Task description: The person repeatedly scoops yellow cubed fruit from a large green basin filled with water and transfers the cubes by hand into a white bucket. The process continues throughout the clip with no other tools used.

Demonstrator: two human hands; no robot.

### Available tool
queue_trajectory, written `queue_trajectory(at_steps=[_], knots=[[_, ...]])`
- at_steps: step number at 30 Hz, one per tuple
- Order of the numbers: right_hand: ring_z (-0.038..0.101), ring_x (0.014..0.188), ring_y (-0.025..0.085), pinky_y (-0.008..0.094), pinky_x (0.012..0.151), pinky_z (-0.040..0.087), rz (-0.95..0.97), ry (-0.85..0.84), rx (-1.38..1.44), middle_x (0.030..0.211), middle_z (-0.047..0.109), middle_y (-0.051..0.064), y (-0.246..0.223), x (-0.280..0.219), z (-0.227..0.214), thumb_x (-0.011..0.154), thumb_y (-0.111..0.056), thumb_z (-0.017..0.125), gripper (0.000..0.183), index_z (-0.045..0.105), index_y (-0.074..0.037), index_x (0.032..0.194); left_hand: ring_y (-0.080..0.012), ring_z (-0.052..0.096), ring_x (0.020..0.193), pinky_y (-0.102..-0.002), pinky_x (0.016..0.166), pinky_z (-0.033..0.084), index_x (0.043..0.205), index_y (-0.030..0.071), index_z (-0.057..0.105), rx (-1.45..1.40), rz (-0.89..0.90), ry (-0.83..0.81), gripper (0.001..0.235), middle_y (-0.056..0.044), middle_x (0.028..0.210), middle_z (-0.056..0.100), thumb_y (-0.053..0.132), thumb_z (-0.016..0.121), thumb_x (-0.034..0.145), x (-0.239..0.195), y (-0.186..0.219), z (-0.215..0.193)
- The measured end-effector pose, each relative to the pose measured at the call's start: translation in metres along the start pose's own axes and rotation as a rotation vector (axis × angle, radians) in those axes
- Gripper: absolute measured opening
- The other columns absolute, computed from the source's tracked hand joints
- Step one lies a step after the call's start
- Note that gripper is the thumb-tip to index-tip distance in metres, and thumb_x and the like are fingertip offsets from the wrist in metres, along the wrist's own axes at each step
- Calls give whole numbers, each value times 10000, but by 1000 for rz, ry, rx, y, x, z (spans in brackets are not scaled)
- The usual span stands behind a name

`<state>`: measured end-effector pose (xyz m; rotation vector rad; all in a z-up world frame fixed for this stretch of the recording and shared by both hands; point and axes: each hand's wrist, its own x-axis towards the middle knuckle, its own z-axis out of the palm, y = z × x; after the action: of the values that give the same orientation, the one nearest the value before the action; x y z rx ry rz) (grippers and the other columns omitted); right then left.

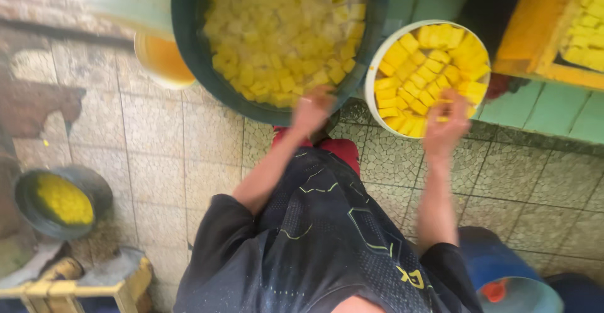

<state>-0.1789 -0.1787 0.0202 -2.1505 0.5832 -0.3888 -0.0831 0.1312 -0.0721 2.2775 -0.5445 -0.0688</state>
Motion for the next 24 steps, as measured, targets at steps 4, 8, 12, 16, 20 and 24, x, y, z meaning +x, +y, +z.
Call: queue_trajectory(at_steps=[4,8,12,16,20,24], knots=[[700,1069,183,365,852,607,13,-292,448,1202,682,73,-43,-3,145,967,-54,623,328,656,-54,1293,-400,684,1001,-499,872,551,1161,62,671,117,-652,-15,345,-203,1065,715,234,715,866,-2,-115,-24],[728,1046,308,403,933,579,87,-455,-95,1167,735,155,-31,19,298,989,-222,676,293,715,-85,1244,-406,640,1122,-503,926,528,1171,81,673,200,-536,-80,340,-199,1214,689,170,668,843,13,-176,-15],[542,1253,441,506,1026,446,55,-598,-381,1337,582,269,4,23,383,846,-270,754,530,637,-9,1291,-392,600,1186,-490,991,499,1199,47,624,159,-731,-353,467,-212,1243,645,292,741,819,42,-192,-10],[369,1394,432,494,1119,339,146,-755,-630,1495,421,286,26,18,426,783,-252,760,755,484,3,1438,-352,630,1195,-454,972,536,1189,49,656,332,-734,-488,462,-203,1269,648,299,777,820,57,-193,9],[461,1325,486,583,1059,376,-53,-629,-735,1428,514,314,35,15,435,744,-333,798,752,555,-29,1388,-330,652,1193,-447,967,562,1242,61,644,267,-753,-539,526,-181,1257,666,336,786,817,52,-197,18],[577,1219,472,555,995,459,205,-673,-642,1309,626,285,34,23,430,838,-337,790,579,620,-21,1293,-365,629,1185,-473,985,530,1238,80,643,306,-738,-444,529,-176,1258,648,317,796,791,51,-197,17]])
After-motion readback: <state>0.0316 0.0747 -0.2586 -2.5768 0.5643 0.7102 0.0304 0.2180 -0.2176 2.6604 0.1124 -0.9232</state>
